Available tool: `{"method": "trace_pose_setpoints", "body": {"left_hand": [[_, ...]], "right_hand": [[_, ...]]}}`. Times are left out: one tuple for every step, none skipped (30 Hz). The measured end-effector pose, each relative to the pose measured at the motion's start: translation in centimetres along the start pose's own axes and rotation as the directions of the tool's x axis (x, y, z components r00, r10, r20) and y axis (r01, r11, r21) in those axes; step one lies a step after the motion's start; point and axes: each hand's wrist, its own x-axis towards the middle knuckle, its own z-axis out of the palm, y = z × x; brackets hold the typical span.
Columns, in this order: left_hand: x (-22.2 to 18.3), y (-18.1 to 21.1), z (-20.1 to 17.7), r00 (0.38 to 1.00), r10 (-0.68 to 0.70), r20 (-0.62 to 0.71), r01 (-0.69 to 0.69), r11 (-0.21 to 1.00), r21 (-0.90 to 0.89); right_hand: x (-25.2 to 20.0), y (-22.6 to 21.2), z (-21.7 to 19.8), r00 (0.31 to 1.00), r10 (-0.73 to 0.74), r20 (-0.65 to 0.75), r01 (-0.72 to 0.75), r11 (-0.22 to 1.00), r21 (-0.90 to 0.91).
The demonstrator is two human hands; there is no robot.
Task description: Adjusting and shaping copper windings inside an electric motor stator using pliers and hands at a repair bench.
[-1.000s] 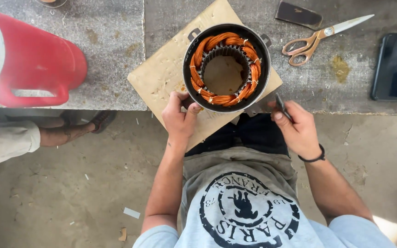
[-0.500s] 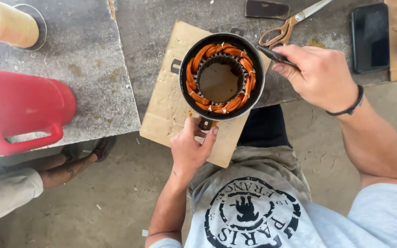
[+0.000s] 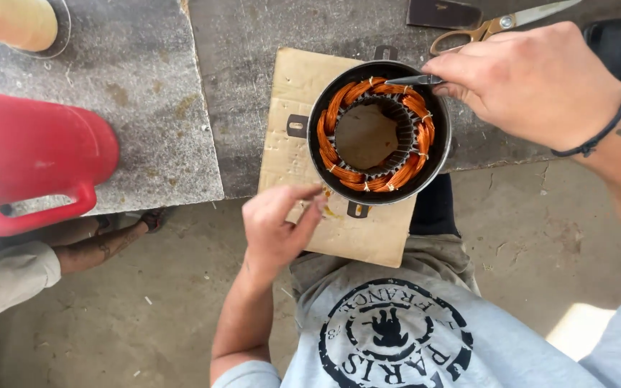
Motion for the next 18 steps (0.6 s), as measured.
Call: {"method": "trace_pose_setpoints", "body": {"left_hand": [[1.3,0.3,-0.4,1.0,-0.012,-0.005,0.013,1.0,0.006],[2.8,0.4,-0.8,0.997,0.029,-0.066,-0.03,0.999,-0.014],[4.3,0.6,-1.3,0.989,0.07,-0.128,-0.074,0.997,-0.031],[6.1,0.7,-1.0,0.989,0.063,-0.131,-0.067,0.997,-0.031],[7.8,0.7,-0.8,0.994,0.081,-0.075,-0.076,0.996,0.056],[9.6,0.7,-0.6,0.995,0.094,-0.017,-0.09,0.986,0.142],[10.4,0.4,0.0,0.996,0.088,-0.019,-0.084,0.986,0.143],[11.3,0.1,0.6,0.996,0.067,0.054,-0.077,0.978,0.194],[12.3,-0.2,1.2,0.991,0.043,0.126,-0.073,0.967,0.245],[12.8,-0.1,1.6,0.991,0.044,0.124,-0.074,0.966,0.249],[13.3,-0.1,2.1,0.991,-0.001,0.134,-0.033,0.967,0.253],[13.5,0.1,2.6,0.987,-0.053,0.15,0.013,0.967,0.253],[13.4,0.3,2.6,0.986,-0.059,0.155,0.018,0.967,0.253],[13.5,0.4,2.6,0.984,-0.098,0.151,0.059,0.969,0.239],[13.7,0.5,2.6,0.98,-0.136,0.148,0.1,0.969,0.225],[13.6,0.3,2.7,0.979,-0.137,0.151,0.101,0.969,0.224],[13.5,0.2,2.7,0.983,-0.117,0.143,0.084,0.972,0.22],[13.4,0.1,2.8,0.986,-0.098,0.132,0.068,0.974,0.216]], "right_hand": [[0.1,-0.1,-0.2,1.0,-0.013,-0.004,0.013,1.0,0.006],[0.2,0.0,-0.4,1.0,-0.014,-0.008,0.014,0.999,-0.042],[0.3,0.0,-0.6,1.0,-0.015,-0.013,0.014,0.996,-0.09],[0.6,0.0,-0.8,1.0,-0.023,-0.012,0.021,0.996,-0.088],[0.8,0.0,-1.0,1.0,-0.025,0.013,0.026,0.997,-0.074],[1.1,0.0,-1.2,0.999,-0.027,0.037,0.029,0.998,-0.061],[1.3,-0.1,-1.1,0.999,-0.033,0.038,0.035,0.998,-0.059],[1.7,0.0,-1.1,0.998,-0.041,0.046,0.045,0.996,-0.078],[2.0,0.1,-1.1,0.997,-0.049,0.054,0.054,0.994,-0.098],[2.3,0.4,-1.2,0.998,-0.049,0.049,0.054,0.994,-0.099],[2.7,0.7,-1.3,0.993,-0.07,0.095,0.077,0.995,-0.068],[2.7,0.7,-1.3,0.985,-0.094,0.148,0.099,0.995,-0.028],[2.8,0.8,-1.1,0.984,-0.097,0.151,0.101,0.995,-0.02],[3.0,1.0,-1.0,0.985,-0.102,0.14,0.104,0.994,-0.013],[3.2,1.2,-0.8,0.986,-0.106,0.129,0.108,0.994,-0.005],[3.4,1.3,-0.9,0.986,-0.106,0.131,0.107,0.994,-0.002],[3.5,1.4,-1.0,0.98,-0.132,0.149,0.138,0.99,-0.027],[3.8,1.5,-1.2,0.973,-0.16,0.166,0.171,0.984,-0.053]]}}
